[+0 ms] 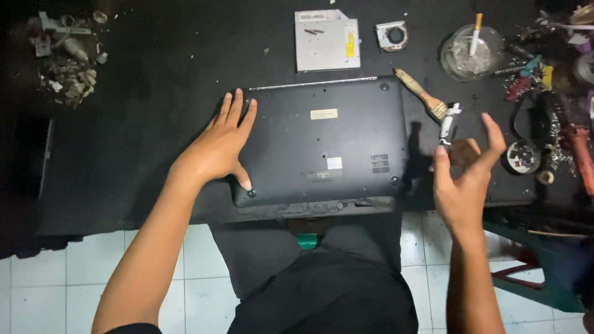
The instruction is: Disassembling a laptop by unscrewing the back cover and removing it to inspect internal components.
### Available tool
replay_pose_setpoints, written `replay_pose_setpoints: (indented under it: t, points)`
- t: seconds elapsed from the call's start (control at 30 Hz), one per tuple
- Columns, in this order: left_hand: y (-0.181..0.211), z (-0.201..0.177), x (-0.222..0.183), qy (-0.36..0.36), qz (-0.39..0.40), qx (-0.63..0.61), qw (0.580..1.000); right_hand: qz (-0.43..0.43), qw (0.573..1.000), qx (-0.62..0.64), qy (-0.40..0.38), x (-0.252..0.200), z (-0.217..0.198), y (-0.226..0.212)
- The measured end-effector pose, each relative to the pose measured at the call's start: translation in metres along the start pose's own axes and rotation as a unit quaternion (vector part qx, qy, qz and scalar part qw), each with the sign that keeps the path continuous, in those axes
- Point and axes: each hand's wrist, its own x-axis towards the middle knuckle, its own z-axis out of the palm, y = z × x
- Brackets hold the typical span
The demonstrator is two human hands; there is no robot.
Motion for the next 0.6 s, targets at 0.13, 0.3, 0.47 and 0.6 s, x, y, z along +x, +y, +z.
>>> replay_pose_setpoints:
  t: [0.13,0.3,0.47,0.6]
  points:
    - [-0.001,-0.002,-0.003,-0.004,0.004,-0.016,1.000,0.047,0.988,-0.141,-0.043,0.005,-0.009,-0.002]
    - [-0.013,0.001,-0.005,0.001,0.010,-0.085,0.996,0.016,0.951,-0.301,-0.067,0.001,-0.001,0.024]
    - [0.015,-0.004,-0.026,0.129,0.025,-0.149,0.980,0.019,0.955,-0.292,-0.050,-0.006,-0.001,0.027]
    - [0.039,0.020,-0.020,0.281,0.121,-0.129,0.943,0.008,0.962,-0.270,-0.045,-0.006,-0.004,0.017]
